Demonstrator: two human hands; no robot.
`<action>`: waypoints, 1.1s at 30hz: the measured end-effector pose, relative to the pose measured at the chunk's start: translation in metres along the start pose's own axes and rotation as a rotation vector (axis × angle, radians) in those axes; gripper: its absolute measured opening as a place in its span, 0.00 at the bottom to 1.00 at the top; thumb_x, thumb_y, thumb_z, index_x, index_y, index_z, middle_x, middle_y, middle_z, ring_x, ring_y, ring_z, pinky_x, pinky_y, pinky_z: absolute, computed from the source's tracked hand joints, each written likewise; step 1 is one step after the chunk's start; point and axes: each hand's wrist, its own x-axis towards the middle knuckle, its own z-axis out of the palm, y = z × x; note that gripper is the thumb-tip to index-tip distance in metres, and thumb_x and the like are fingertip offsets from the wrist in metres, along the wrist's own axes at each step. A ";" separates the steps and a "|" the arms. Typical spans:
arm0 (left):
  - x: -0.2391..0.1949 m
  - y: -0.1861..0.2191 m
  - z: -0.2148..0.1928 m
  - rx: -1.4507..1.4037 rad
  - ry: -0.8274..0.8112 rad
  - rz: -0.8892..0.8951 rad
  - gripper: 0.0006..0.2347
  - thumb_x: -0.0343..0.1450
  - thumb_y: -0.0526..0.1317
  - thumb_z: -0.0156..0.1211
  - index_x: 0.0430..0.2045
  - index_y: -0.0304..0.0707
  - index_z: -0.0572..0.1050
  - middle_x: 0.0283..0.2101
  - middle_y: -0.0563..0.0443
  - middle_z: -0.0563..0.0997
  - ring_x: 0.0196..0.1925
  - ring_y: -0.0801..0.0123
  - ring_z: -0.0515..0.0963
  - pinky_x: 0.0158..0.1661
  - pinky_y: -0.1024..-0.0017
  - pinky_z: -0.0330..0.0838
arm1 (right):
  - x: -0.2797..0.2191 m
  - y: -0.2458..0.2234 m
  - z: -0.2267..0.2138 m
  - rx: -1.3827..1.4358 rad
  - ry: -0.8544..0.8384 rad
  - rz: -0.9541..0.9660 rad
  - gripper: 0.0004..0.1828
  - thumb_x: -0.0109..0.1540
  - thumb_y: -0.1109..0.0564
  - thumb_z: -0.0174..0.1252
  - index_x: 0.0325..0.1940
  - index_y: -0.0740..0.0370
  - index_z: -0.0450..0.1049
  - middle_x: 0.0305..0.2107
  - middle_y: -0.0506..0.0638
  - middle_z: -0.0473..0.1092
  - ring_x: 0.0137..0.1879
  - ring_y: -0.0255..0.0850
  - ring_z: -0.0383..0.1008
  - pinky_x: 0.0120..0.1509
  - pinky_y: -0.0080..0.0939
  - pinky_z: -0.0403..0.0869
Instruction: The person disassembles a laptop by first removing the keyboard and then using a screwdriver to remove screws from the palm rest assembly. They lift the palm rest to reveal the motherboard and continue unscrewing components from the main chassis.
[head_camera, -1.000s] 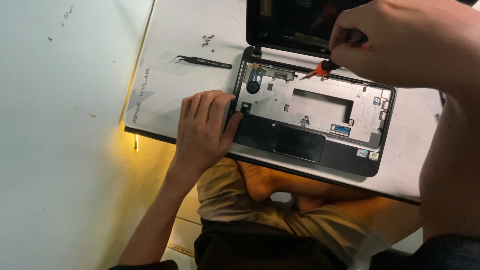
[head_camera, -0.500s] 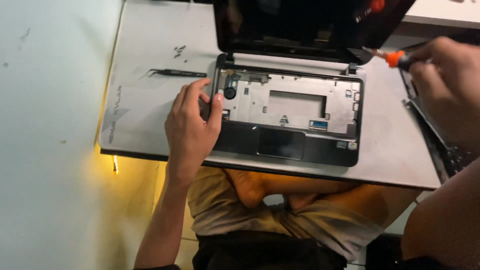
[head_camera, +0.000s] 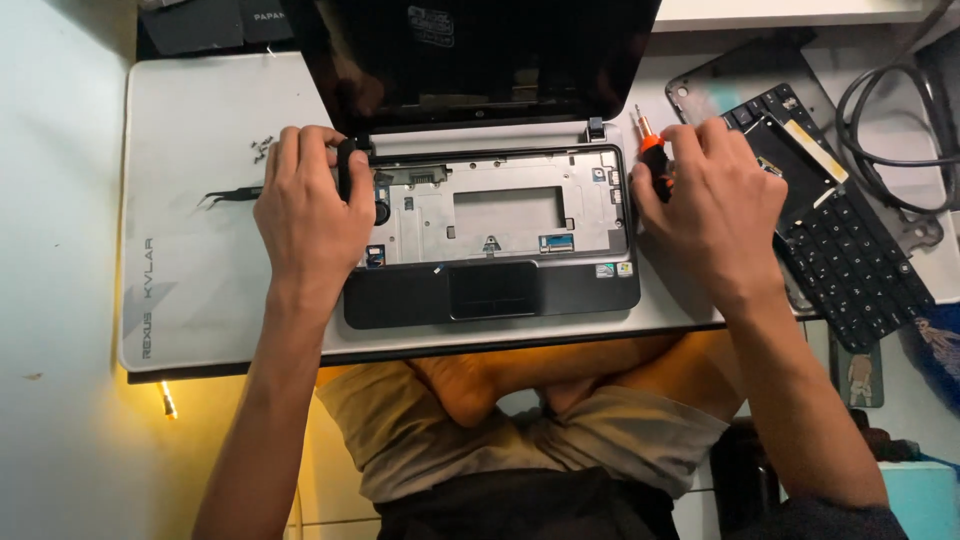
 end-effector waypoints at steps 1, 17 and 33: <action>0.000 0.000 0.001 0.002 0.003 -0.009 0.07 0.84 0.40 0.66 0.50 0.36 0.79 0.49 0.46 0.80 0.52 0.51 0.82 0.41 0.50 0.80 | 0.003 0.001 0.005 -0.001 0.000 -0.009 0.24 0.82 0.34 0.58 0.68 0.52 0.83 0.50 0.52 0.77 0.55 0.53 0.80 0.38 0.58 0.76; 0.009 -0.011 0.029 -0.179 0.080 -0.105 0.08 0.84 0.43 0.61 0.40 0.42 0.72 0.41 0.54 0.79 0.34 0.60 0.80 0.29 0.57 0.75 | 0.026 -0.018 0.053 0.189 0.318 -0.168 0.17 0.84 0.40 0.73 0.56 0.56 0.88 0.44 0.51 0.79 0.49 0.49 0.76 0.56 0.56 0.67; 0.007 -0.009 0.039 -0.149 0.179 -0.090 0.08 0.82 0.41 0.62 0.39 0.40 0.70 0.40 0.51 0.79 0.35 0.54 0.81 0.34 0.54 0.74 | 0.027 -0.030 0.049 0.169 0.473 -0.187 0.17 0.78 0.47 0.73 0.52 0.64 0.82 0.40 0.55 0.74 0.44 0.49 0.71 0.52 0.53 0.70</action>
